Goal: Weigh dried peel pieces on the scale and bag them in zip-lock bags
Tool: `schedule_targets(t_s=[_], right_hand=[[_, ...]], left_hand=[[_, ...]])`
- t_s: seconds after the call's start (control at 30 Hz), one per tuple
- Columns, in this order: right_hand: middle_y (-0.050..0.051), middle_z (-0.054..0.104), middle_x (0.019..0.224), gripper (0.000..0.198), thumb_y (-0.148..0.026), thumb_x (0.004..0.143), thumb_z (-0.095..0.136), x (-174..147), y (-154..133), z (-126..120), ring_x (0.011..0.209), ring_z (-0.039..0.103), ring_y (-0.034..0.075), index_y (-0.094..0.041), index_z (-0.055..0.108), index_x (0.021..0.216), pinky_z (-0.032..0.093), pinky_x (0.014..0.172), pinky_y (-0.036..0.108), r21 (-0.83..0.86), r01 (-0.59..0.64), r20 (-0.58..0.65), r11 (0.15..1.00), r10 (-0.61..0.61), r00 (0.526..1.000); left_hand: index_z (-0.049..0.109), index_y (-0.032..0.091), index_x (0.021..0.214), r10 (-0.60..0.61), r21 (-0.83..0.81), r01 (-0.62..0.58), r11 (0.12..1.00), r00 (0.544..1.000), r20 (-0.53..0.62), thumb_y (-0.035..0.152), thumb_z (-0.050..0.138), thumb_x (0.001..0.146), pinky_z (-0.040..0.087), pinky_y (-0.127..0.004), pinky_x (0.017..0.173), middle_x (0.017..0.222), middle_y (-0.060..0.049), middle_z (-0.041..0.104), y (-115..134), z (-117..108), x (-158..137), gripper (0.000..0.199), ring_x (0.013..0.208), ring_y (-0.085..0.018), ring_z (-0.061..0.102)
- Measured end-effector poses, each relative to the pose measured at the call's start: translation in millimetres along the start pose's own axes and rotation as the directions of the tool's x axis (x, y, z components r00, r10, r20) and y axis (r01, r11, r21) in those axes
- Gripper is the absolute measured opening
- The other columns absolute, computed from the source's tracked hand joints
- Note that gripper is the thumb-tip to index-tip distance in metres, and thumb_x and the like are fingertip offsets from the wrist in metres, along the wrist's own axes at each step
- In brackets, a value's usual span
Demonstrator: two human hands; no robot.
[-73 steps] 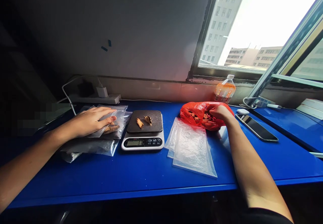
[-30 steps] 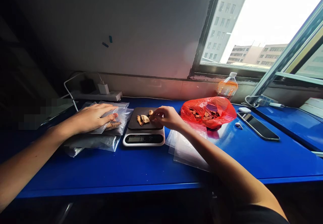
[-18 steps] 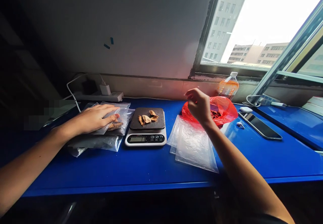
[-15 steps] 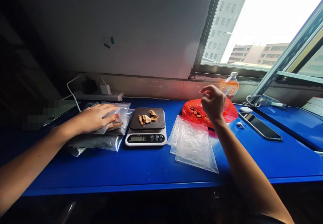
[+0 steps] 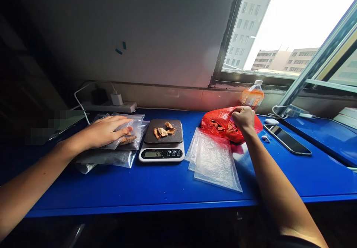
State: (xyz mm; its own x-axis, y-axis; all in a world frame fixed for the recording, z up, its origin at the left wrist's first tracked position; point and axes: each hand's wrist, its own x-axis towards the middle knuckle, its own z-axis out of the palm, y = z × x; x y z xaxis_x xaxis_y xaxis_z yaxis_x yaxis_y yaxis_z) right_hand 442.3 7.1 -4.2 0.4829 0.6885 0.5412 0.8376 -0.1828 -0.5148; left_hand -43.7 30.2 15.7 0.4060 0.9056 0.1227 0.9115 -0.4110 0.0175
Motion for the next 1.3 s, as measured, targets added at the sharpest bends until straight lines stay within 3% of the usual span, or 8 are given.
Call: schedule_targets(t_s=[0.17, 0.33, 0.47, 0.6, 0.77, 1.03, 1.3], right_hand=[[0.008, 0.076, 0.078, 0.033, -0.009, 0.065, 0.048, 4, 10, 5, 0.067, 0.066, 0.019, -0.016, 0.079, 0.077, 0.046, 0.066, 0.028, -0.084, 0.022, 0.213, 0.996, -0.003, 0.977], [0.015, 0.076, 0.097, 0.024, -0.018, 0.073, 0.063, 14, 25, -1, 0.085, 0.066, 0.024, -0.015, 0.078, 0.092, 0.043, 0.071, 0.032, -0.333, 0.069, 0.187, 0.940, -0.006, 0.982], [0.017, 0.076, 0.100, 0.031, -0.014, 0.075, 0.061, 19, 38, -8, 0.087, 0.067, 0.025, -0.014, 0.078, 0.100, 0.042, 0.070, 0.031, -0.355, 0.066, 0.220, 0.933, 0.015, 0.975], [0.009, 0.077, 0.093, 0.034, -0.012, 0.074, 0.059, 21, 50, -3, 0.082, 0.068, 0.020, -0.018, 0.078, 0.101, 0.044, 0.067, 0.026, -0.342, 0.105, 0.333, 0.934, 0.016, 0.943], [0.010, 0.076, 0.084, 0.024, -0.024, 0.078, 0.061, 26, 60, 11, 0.076, 0.068, 0.023, -0.018, 0.079, 0.092, 0.043, 0.062, 0.028, -0.520, 0.220, 0.486, 0.825, 0.074, 0.871], [0.022, 0.074, 0.101, 0.031, -0.020, 0.080, 0.058, 34, 64, 24, 0.090, 0.071, 0.028, -0.009, 0.078, 0.100, 0.046, 0.072, 0.032, -0.591, 0.180, 0.413, 0.786, 0.103, 0.905], [0.009, 0.076, 0.086, 0.030, -0.012, 0.078, 0.053, 32, 54, 18, 0.078, 0.068, 0.019, -0.017, 0.080, 0.090, 0.043, 0.067, 0.025, -0.470, 0.195, 0.484, 0.861, 0.067, 0.873]], left_hand=[[0.057, 0.023, 0.141, 0.013, -0.011, -0.013, 1.000, 1.000, -0.012, 0.064, 0.030, 0.091, 0.038, -0.046, 0.110, 0.149, -0.008, 0.056, -1, 0, 0, 0.071, 0.136, -0.033, 0.050], [0.056, 0.023, 0.143, 0.011, -0.003, -0.011, 1.000, 1.000, -0.002, 0.064, 0.028, 0.092, 0.038, -0.045, 0.110, 0.149, -0.007, 0.055, -1, 0, 0, 0.071, 0.137, -0.033, 0.049], [0.056, 0.021, 0.143, 0.004, -0.004, -0.004, 1.000, 1.000, 0.007, 0.063, 0.029, 0.091, 0.037, -0.046, 0.112, 0.150, -0.008, 0.054, 1, -1, -1, 0.071, 0.137, -0.033, 0.048], [0.054, 0.020, 0.144, 0.006, 0.008, -0.006, 1.000, 1.000, 0.027, 0.062, 0.028, 0.092, 0.035, -0.047, 0.113, 0.151, -0.009, 0.053, 1, -1, -1, 0.072, 0.139, -0.033, 0.046], [0.053, 0.023, 0.145, 0.000, 0.003, 0.000, 1.000, 1.000, 0.028, 0.063, 0.029, 0.092, 0.036, -0.047, 0.112, 0.152, -0.007, 0.052, -1, 0, 1, 0.071, 0.139, -0.033, 0.046], [0.052, 0.022, 0.146, -0.005, -0.010, 0.005, 1.000, 1.000, 0.025, 0.062, 0.029, 0.092, 0.034, -0.046, 0.113, 0.152, -0.008, 0.052, -1, 0, 0, 0.071, 0.140, -0.033, 0.045], [0.052, 0.023, 0.146, -0.005, -0.018, 0.006, 1.000, 1.000, 0.028, 0.063, 0.029, 0.091, 0.034, -0.046, 0.114, 0.152, -0.007, 0.051, -1, 0, 0, 0.072, 0.139, -0.033, 0.045]])
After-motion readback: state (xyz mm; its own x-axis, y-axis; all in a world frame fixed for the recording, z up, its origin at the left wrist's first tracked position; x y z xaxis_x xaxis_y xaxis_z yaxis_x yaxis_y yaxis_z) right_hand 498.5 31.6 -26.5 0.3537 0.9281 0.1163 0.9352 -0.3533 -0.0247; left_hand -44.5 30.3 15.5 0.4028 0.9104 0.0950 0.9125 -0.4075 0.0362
